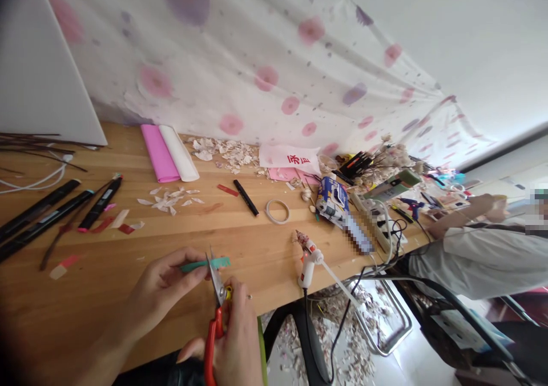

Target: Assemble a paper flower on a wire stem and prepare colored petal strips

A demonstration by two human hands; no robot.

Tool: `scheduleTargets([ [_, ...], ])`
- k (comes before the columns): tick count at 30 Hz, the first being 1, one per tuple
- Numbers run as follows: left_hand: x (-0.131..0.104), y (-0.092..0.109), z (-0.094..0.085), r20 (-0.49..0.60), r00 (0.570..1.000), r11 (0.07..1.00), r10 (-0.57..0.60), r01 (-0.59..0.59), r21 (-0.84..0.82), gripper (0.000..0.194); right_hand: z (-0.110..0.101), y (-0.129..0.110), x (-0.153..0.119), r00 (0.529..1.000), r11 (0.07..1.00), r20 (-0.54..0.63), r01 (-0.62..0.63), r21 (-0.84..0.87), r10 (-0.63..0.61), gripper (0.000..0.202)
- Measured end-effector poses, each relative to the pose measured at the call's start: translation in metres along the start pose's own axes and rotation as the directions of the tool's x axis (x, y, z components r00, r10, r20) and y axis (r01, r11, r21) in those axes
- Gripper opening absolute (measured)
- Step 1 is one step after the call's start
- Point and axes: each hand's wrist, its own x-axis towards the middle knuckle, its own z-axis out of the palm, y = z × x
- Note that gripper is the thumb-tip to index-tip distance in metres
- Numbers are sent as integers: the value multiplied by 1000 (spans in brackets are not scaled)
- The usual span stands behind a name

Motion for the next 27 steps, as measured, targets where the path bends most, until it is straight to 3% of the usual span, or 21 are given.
scheduleTargets([
  [5,-1,-1,-2,-6,1000,999,-8,9,31,16,-2,-3,4,1000,1000,-7,25,-13,-25,70],
  [12,2,-2,1,-16,1000,1000,15,-15,6,17,-15,-15,10,993,997,108,48,63,-55,86],
  [21,2,0,1,-26,1000,1000,3,-3,-29,27,-12,-5,6,986,997,163,15,71,-26,89],
  [27,1,-5,0,-27,999,999,31,-32,-28,20,-11,-3,7,989,997,137,41,63,-49,91],
])
